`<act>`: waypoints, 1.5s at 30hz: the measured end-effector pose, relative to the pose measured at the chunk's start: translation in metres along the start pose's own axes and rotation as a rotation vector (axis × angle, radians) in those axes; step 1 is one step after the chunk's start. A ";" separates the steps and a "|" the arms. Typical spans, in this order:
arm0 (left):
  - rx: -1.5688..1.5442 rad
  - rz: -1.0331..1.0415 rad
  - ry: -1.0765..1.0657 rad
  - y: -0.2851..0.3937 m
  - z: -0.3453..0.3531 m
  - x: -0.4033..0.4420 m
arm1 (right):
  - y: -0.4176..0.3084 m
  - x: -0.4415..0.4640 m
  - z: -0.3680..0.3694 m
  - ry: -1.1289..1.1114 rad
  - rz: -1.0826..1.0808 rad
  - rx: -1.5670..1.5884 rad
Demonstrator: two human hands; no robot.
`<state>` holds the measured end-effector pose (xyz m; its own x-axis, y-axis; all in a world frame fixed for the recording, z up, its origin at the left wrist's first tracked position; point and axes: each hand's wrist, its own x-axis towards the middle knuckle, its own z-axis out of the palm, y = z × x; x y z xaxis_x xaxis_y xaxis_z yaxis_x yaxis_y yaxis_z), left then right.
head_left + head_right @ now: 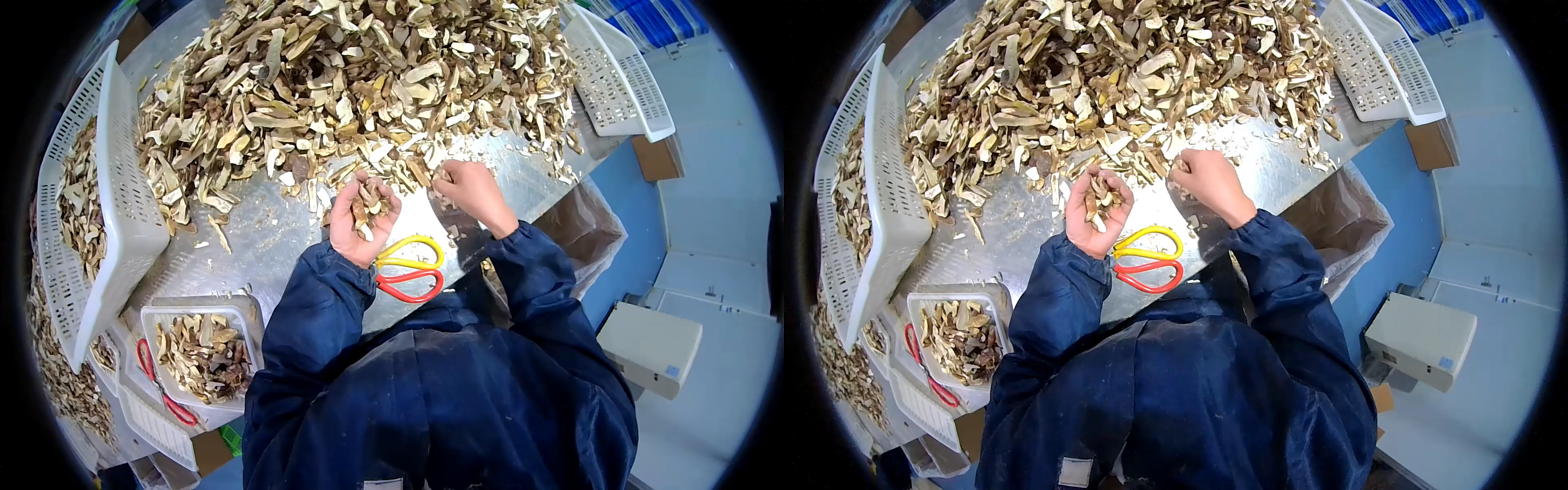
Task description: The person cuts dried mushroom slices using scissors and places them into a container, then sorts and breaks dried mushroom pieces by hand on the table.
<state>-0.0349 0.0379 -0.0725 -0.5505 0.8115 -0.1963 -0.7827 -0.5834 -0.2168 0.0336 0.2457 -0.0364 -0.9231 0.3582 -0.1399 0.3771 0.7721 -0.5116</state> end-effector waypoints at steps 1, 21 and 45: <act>-0.003 0.006 0.009 0.000 0.000 0.000 | 0.007 -0.002 -0.003 -0.062 0.037 0.167; 0.036 -0.025 -0.024 0.002 -0.004 0.001 | -0.003 -0.001 -0.003 -0.087 0.146 0.486; -0.028 -0.055 -0.011 -0.004 -0.004 0.000 | -0.036 0.006 0.008 0.283 -0.239 -0.123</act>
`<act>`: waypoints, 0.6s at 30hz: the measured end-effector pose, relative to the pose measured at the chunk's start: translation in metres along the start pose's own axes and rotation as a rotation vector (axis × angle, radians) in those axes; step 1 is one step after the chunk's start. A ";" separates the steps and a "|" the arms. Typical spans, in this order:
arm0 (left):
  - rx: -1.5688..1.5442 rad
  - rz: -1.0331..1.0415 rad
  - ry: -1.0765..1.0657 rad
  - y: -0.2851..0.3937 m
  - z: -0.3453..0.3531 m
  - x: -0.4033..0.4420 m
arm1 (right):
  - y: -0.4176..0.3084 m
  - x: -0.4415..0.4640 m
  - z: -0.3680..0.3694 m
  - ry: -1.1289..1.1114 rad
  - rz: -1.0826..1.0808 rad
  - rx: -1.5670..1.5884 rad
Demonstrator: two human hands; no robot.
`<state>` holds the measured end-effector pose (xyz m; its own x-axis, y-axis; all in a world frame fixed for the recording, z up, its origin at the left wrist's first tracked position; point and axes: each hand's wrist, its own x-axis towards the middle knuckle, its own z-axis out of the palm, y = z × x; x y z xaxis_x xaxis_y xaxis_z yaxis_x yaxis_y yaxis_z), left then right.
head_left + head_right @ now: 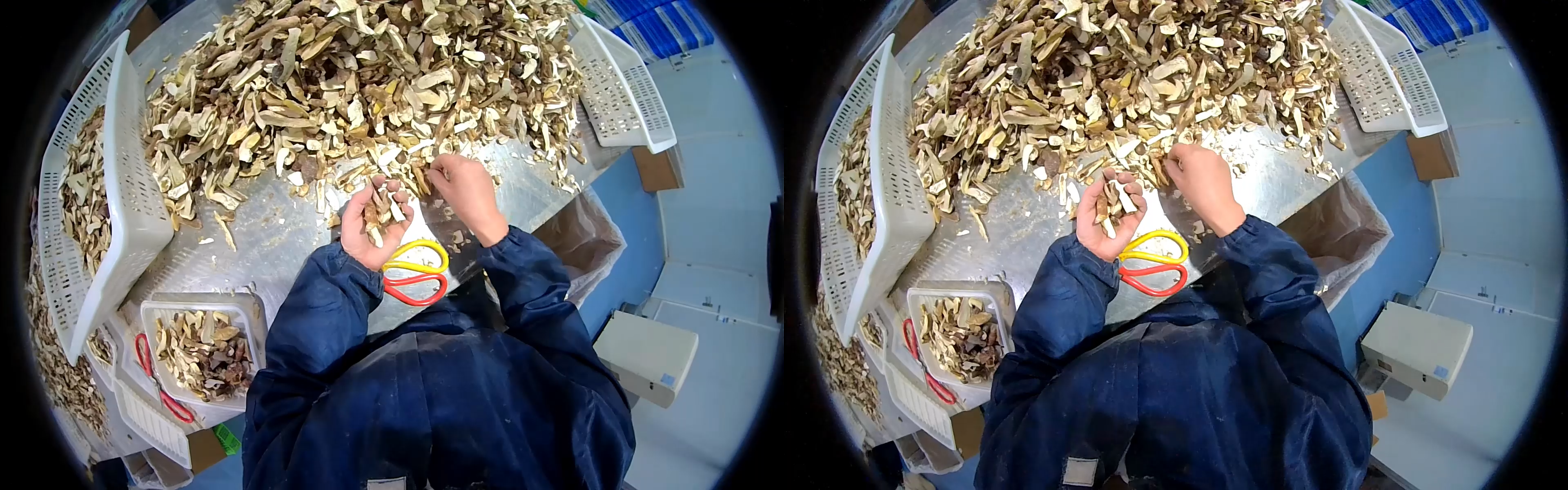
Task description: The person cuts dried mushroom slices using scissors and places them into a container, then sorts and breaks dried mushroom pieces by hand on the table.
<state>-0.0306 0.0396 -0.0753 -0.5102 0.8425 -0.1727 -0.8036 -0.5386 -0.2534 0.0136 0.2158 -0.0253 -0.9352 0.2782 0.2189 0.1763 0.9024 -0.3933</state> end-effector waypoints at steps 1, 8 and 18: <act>-0.015 0.007 0.000 0.000 0.000 0.000 | -0.007 0.000 -0.002 -0.054 0.120 -0.031; 0.011 0.004 0.012 0.000 0.002 0.000 | -0.008 -0.006 0.010 -0.139 0.172 0.047; 0.128 -0.045 0.099 -0.004 0.003 0.000 | 0.017 -0.020 -0.016 -0.482 0.654 1.468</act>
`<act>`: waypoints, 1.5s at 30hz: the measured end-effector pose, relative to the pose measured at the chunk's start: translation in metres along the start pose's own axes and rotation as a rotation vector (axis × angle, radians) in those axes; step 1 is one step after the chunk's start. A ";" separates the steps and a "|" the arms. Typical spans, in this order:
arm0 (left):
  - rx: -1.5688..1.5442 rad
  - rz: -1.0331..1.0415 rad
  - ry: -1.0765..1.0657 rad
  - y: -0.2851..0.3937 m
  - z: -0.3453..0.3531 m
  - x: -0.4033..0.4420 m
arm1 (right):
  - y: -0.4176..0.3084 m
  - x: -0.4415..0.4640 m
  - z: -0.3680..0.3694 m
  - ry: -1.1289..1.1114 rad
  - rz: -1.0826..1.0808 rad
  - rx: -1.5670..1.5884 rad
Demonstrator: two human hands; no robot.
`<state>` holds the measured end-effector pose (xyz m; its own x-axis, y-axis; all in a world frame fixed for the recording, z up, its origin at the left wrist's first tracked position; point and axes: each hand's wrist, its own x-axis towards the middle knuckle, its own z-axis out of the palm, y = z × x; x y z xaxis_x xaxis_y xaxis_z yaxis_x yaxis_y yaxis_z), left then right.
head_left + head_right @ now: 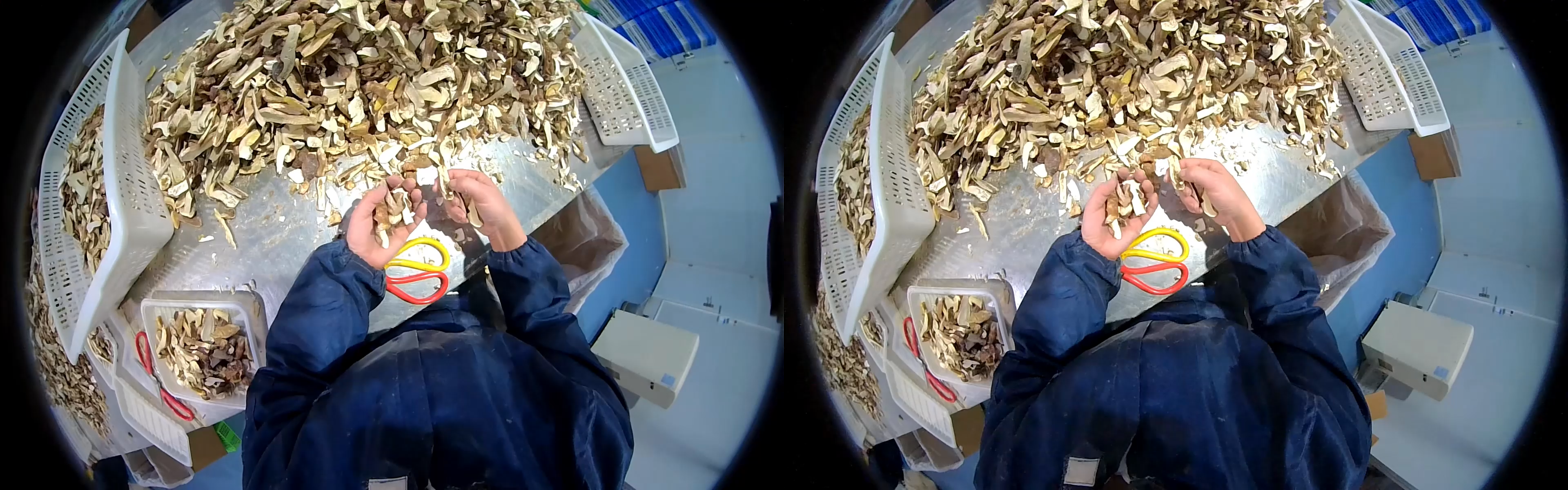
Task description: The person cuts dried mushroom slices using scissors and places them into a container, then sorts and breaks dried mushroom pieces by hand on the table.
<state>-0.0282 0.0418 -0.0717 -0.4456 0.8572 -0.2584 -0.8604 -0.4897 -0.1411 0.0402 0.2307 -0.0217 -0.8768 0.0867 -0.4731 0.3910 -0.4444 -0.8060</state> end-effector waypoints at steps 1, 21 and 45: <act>0.021 -0.007 0.006 -0.001 0.001 0.000 | 0.000 -0.001 0.001 0.012 -0.007 -0.011; -0.013 0.007 -0.088 0.002 -0.003 0.001 | -0.033 0.030 -0.042 0.525 -0.461 -1.724; -0.058 -0.060 -0.075 -0.009 0.009 -0.003 | -0.018 0.032 0.024 -0.098 -0.179 0.464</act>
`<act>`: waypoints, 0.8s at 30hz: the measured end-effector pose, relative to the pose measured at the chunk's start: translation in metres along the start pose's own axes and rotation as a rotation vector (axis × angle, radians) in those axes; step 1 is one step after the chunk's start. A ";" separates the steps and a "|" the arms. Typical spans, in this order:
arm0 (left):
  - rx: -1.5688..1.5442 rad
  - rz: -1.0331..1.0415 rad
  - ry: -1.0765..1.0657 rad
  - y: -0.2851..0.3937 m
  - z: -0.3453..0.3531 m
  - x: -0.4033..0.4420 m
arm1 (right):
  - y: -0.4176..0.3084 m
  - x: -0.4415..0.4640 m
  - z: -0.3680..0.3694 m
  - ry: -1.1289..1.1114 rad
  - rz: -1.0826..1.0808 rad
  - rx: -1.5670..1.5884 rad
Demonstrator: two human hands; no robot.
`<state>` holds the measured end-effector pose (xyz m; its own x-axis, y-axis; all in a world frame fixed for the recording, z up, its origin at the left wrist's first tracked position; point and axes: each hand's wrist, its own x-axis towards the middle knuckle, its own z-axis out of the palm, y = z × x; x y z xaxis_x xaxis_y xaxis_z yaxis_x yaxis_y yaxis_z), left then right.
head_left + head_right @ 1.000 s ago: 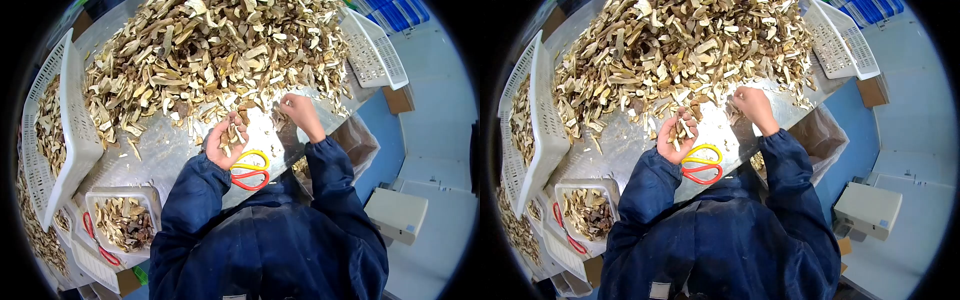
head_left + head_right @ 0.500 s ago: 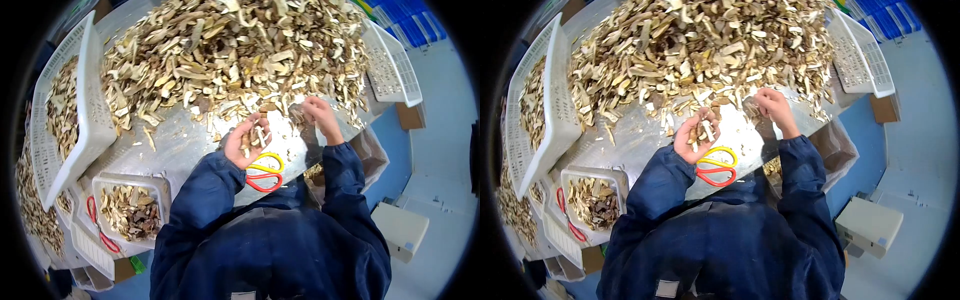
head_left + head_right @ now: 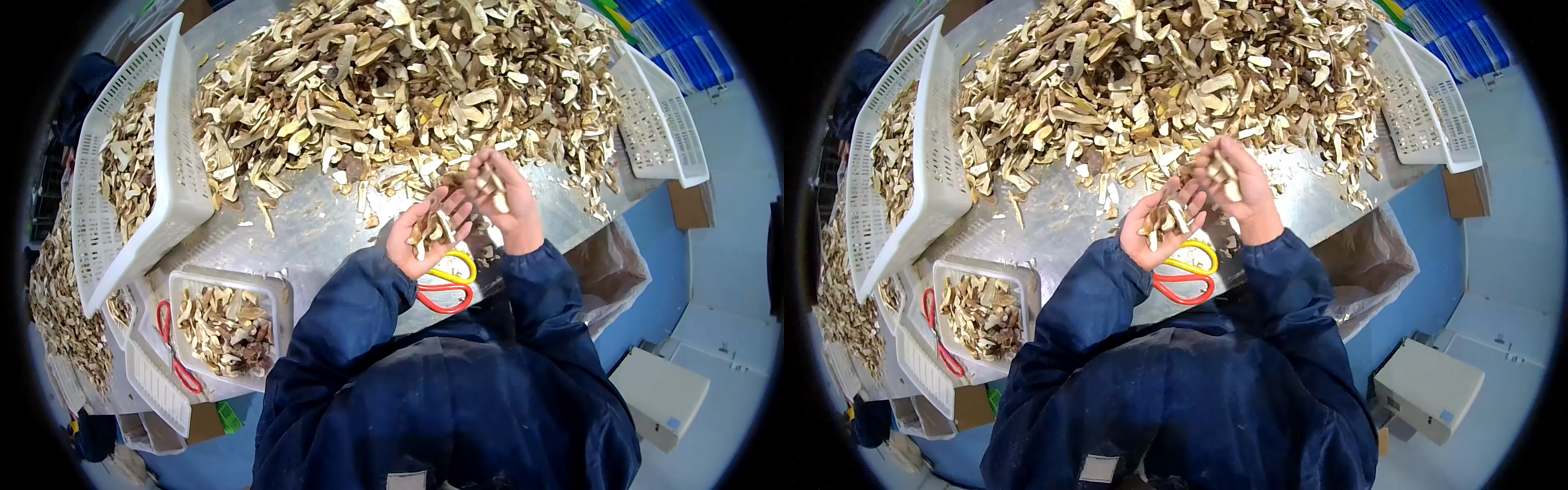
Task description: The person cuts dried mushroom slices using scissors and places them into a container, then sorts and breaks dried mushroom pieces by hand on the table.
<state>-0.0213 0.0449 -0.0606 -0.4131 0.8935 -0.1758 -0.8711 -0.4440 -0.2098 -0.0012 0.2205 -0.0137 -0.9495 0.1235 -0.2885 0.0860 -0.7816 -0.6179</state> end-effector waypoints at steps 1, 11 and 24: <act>-0.015 -0.010 0.004 -0.004 0.006 -0.002 | 0.007 -0.006 0.012 0.015 -0.056 -0.108; -0.036 0.101 0.131 -0.017 -0.001 -0.015 | 0.023 -0.028 0.035 -0.034 -0.336 -0.287; 0.004 0.229 -0.046 -0.010 -0.019 -0.051 | 0.037 -0.055 0.055 -0.207 -0.572 -1.432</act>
<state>0.0141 0.0023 -0.0679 -0.6122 0.7713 -0.1741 -0.7539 -0.6357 -0.1659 0.0373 0.1514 0.0195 -0.9685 0.0130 0.2486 -0.1974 0.5682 -0.7988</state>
